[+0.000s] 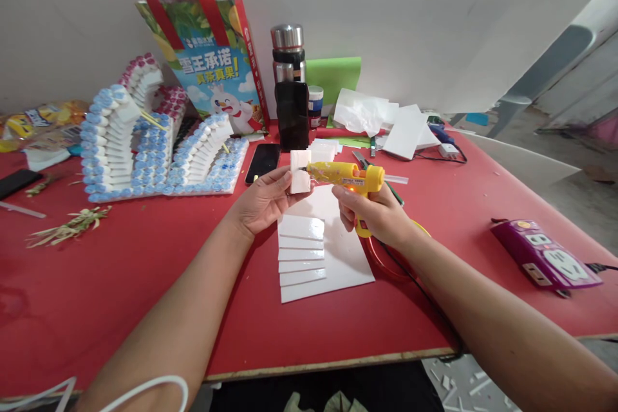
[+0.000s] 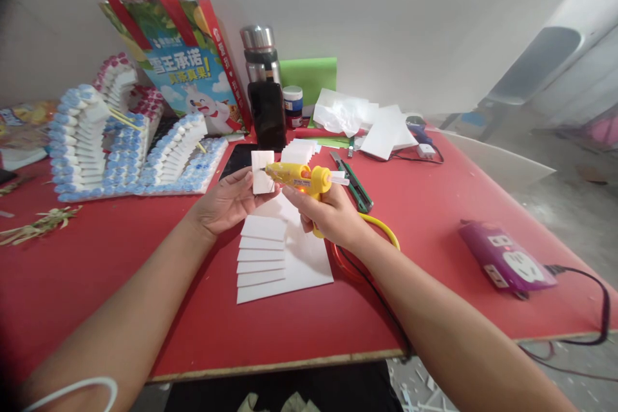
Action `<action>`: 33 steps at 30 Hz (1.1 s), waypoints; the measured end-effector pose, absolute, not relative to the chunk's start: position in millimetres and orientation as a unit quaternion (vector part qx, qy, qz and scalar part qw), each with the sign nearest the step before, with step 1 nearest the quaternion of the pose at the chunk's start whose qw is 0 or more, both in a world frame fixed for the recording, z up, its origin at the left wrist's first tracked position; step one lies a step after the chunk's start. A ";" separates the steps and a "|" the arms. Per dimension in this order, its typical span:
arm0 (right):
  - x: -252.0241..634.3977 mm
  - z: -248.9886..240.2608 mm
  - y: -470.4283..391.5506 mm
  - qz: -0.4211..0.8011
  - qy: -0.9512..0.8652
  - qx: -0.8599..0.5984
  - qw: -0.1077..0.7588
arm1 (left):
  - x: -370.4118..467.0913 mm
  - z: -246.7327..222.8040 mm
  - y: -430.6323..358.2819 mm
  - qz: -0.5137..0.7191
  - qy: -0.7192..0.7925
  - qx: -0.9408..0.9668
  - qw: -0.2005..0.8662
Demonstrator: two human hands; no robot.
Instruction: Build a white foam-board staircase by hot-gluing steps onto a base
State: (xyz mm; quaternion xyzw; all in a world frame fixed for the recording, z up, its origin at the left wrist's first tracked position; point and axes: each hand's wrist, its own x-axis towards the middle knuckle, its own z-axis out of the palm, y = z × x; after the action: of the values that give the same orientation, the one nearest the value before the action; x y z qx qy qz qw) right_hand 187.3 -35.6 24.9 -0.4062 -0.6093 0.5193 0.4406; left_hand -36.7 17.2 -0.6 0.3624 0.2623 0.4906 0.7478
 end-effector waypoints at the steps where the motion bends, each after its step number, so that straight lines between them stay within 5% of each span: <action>1: 187.4 24.7 -35.6 0.519 -0.609 -0.408 0.439 | -36.7 -0.3 17.2 0.490 0.264 0.362 0.748; 33: 186.2 16.8 -36.1 0.540 -0.624 -0.400 0.399 | -38.7 3.2 19.7 0.523 0.256 0.361 0.729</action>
State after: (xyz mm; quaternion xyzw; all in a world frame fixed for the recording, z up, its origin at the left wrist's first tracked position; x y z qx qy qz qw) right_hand 186.2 -36.1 16.8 -0.4004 -0.6240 0.5396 0.3989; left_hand -38.7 19.7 3.2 0.3611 0.2558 0.5228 0.7286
